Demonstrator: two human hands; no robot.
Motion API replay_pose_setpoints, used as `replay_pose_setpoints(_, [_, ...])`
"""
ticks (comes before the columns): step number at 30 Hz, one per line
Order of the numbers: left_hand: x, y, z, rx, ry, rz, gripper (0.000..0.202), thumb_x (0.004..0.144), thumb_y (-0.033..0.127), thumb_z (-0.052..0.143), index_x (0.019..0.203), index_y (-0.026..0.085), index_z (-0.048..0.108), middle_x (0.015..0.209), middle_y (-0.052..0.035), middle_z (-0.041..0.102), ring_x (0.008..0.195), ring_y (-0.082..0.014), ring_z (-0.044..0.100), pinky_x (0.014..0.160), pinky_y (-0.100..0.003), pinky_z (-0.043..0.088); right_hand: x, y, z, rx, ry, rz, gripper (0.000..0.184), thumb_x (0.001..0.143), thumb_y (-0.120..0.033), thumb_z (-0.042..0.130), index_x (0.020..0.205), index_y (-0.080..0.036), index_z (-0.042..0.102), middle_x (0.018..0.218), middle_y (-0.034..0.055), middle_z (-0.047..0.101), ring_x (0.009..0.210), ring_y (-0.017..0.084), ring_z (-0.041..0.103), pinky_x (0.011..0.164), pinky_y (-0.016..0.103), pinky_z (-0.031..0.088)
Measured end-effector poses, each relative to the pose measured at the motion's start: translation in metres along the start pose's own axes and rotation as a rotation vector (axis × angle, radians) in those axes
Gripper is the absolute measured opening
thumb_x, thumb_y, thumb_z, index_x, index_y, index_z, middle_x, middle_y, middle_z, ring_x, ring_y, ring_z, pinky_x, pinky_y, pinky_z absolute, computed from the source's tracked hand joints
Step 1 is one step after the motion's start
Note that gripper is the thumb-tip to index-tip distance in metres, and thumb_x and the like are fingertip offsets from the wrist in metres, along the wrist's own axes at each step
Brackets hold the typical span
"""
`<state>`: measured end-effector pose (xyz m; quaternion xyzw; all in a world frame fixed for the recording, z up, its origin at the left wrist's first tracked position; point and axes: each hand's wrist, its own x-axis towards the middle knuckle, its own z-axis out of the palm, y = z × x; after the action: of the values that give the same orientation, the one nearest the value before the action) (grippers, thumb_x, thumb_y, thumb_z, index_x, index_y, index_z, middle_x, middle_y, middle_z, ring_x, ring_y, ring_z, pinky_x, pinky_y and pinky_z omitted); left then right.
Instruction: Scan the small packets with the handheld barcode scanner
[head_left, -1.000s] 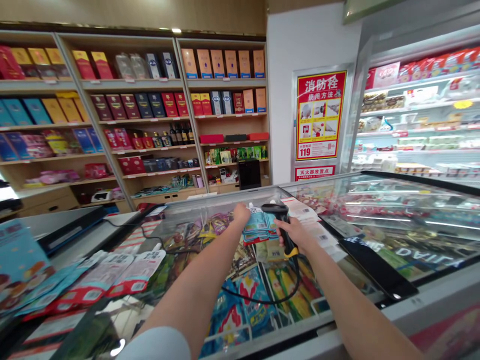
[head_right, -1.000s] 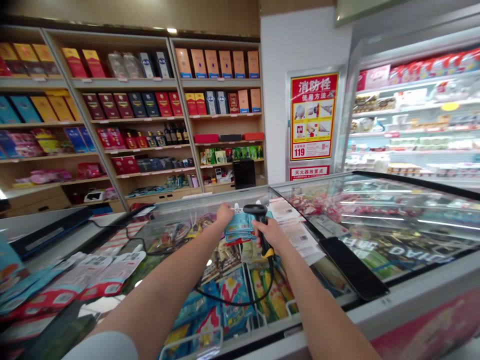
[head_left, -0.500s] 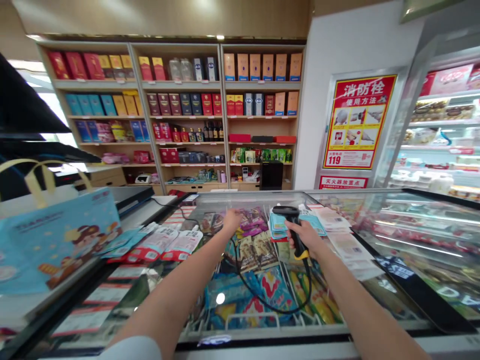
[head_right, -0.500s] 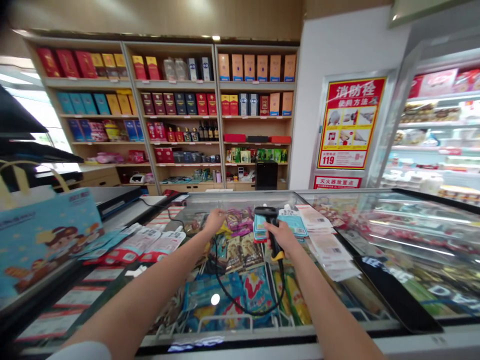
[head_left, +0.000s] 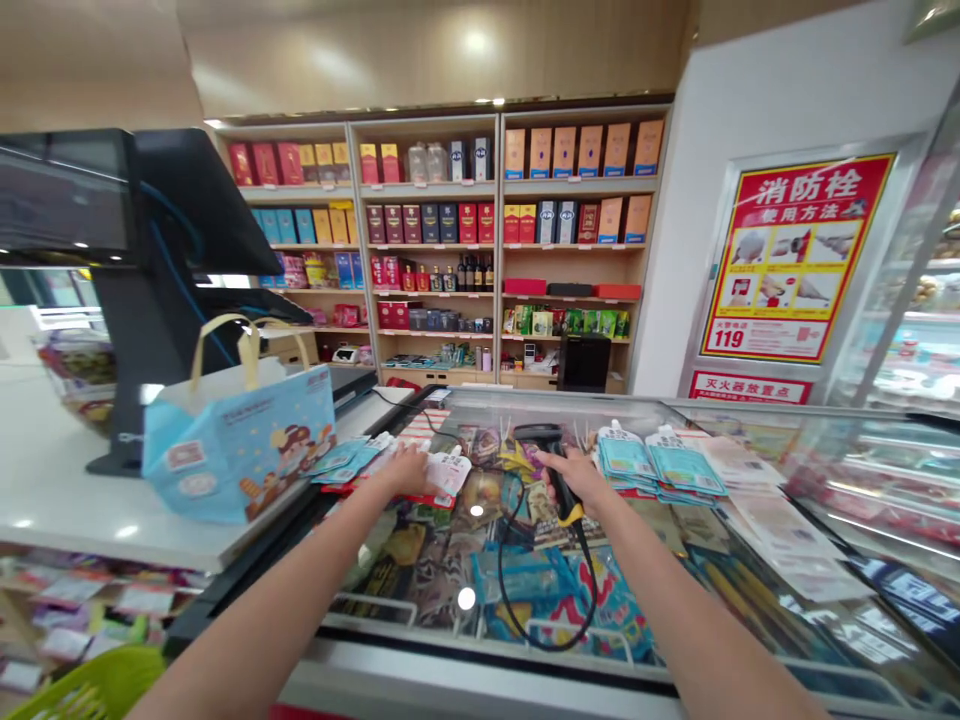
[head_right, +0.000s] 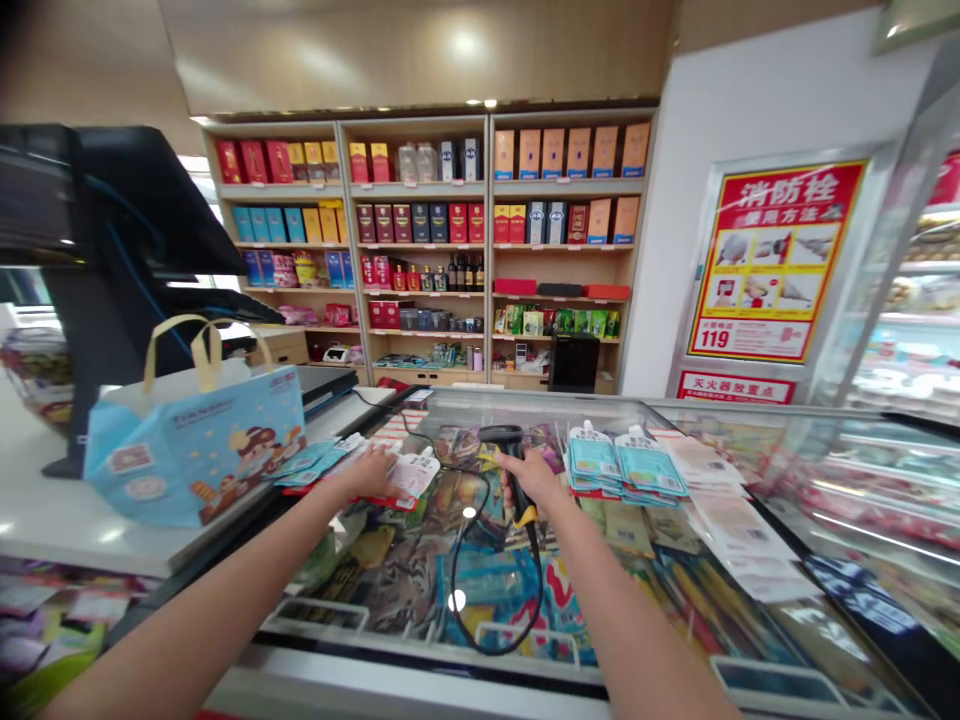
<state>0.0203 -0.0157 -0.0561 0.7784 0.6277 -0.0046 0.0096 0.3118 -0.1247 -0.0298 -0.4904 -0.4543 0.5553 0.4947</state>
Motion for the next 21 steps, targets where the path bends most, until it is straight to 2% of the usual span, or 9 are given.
replay_pose_setpoints(3, [-0.005, -0.001, -0.002, 0.033, -0.039, -0.011, 0.091, 0.051, 0.061, 0.075, 0.127, 0.015, 0.056, 0.149, -0.0272, 0.030, 0.139, -0.0455, 0.022, 0.106, -0.054, 0.027, 0.005, 0.010, 0.007, 0.004, -0.017, 0.013, 0.025, 0.075, -0.034, 0.065, 0.069, -0.019, 0.046, 0.046, -0.0062, 0.052, 0.034, 0.008, 0.046, 0.034, 0.021, 0.042])
replay_pose_setpoints(5, [-0.006, 0.006, -0.006, 0.015, -0.031, -0.016, 0.083, 0.050, 0.060, 0.077, 0.120, 0.016, 0.061, 0.146, -0.0258, 0.036, 0.137, -0.0450, 0.027, 0.105, -0.055, 0.028, 0.006, 0.018, 0.009, -0.003, -0.010, 0.027, 0.026, 0.075, -0.035, 0.064, 0.067, -0.019, 0.046, 0.044, -0.0060, 0.051, 0.033, 0.008, 0.046, 0.035, 0.021, 0.042])
replay_pose_setpoints(9, [-0.001, 0.022, -0.010, -0.114, 0.055, -0.120, 0.049, 0.061, 0.045, 0.075, 0.102, 0.017, 0.069, 0.127, -0.0216, 0.058, 0.120, -0.0363, 0.052, 0.101, -0.046, 0.036, 0.006, 0.032, 0.006, -0.022, -0.015, 0.038, 0.027, 0.075, -0.037, 0.061, 0.063, -0.018, 0.047, 0.041, -0.0062, 0.049, 0.032, 0.008, 0.045, 0.035, 0.021, 0.042])
replay_pose_setpoints(12, [0.001, 0.031, -0.006, -0.212, 0.118, -0.212, 0.021, 0.074, 0.026, 0.062, 0.091, 0.019, 0.070, 0.108, -0.0150, 0.068, 0.107, -0.0280, 0.061, 0.096, -0.038, 0.039, 0.005, 0.037, 0.004, -0.033, -0.029, 0.026, 0.028, 0.073, -0.039, 0.062, 0.062, -0.018, 0.046, 0.042, -0.0063, 0.049, 0.032, 0.007, 0.044, 0.034, 0.021, 0.043])
replay_pose_setpoints(14, [-0.001, 0.036, -0.002, -0.203, 0.155, -0.230, 0.021, 0.078, 0.023, 0.055, 0.092, 0.018, 0.070, 0.106, -0.0149, 0.069, 0.108, -0.0270, 0.061, 0.095, -0.038, 0.039, 0.005, 0.038, 0.003, -0.015, -0.028, 0.006, 0.029, 0.071, -0.040, 0.064, 0.064, -0.019, 0.046, 0.044, -0.0069, 0.050, 0.033, 0.007, 0.045, 0.034, 0.021, 0.043])
replay_pose_setpoints(18, [-0.006, 0.043, 0.004, -0.120, 0.227, -0.238, 0.040, 0.077, 0.042, 0.058, 0.104, 0.013, 0.067, 0.123, -0.0227, 0.060, 0.120, -0.0348, 0.051, 0.098, -0.047, 0.037, 0.004, 0.037, 0.003, -0.012, -0.040, -0.018, 0.031, 0.067, -0.041, 0.068, 0.071, -0.020, 0.045, 0.047, -0.0085, 0.052, 0.033, 0.007, 0.046, 0.035, 0.020, 0.044])
replay_pose_setpoints(21, [-0.002, 0.043, 0.001, -0.111, 0.181, -0.208, 0.047, 0.071, 0.050, 0.064, 0.099, 0.014, 0.069, 0.124, -0.0239, 0.058, 0.124, -0.0375, 0.047, 0.099, -0.047, 0.037, 0.004, 0.036, 0.005, -0.033, -0.041, -0.011, 0.030, 0.069, -0.038, 0.068, 0.072, -0.020, 0.045, 0.047, -0.0083, 0.052, 0.033, 0.007, 0.047, 0.034, 0.020, 0.043])
